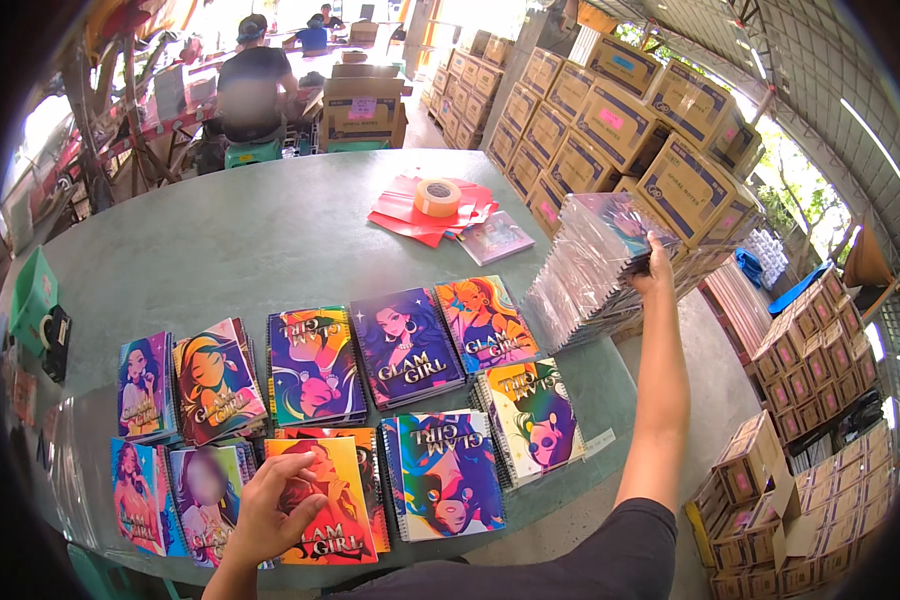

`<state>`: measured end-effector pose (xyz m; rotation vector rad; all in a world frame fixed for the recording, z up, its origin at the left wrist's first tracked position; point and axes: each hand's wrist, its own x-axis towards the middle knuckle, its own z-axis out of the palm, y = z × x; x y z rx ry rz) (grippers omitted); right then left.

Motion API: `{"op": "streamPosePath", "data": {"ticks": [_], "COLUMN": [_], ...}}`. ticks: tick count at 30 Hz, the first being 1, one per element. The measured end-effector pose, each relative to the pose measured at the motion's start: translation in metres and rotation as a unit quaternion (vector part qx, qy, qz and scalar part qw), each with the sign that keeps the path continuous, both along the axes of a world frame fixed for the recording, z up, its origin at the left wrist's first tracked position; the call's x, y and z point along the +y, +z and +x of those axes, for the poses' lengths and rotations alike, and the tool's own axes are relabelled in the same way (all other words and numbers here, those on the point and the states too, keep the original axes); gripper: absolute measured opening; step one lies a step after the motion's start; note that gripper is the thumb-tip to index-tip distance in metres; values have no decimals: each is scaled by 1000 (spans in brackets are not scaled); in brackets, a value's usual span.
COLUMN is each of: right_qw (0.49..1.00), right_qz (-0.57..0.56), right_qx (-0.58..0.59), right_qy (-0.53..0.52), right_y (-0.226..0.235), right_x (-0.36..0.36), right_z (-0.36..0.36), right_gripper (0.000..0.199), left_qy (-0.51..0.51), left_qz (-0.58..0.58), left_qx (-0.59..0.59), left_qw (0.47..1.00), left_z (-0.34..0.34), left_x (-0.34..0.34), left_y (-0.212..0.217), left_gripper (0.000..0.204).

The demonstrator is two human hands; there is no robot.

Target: The person gathers several notebooks from the table, aligns them into a stack, inserts the stack into a large plastic sleeve, and seals the sleeve using tape from a dispenser.

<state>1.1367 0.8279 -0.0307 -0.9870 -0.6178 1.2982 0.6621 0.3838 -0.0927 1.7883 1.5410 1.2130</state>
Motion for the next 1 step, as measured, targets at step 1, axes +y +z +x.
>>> {"op": "streamPosePath", "data": {"ticks": [1], "right_qw": [999], "right_qz": [0], "right_qx": [14], "right_qy": [44], "right_y": [-2], "right_x": [5], "right_z": [9], "right_gripper": [38], "left_qy": [-8], "left_qz": [-4], "left_qx": [-1], "left_qw": [1000], "left_z": [1], "left_x": [4], "left_y": [-2], "left_gripper": [50]}}
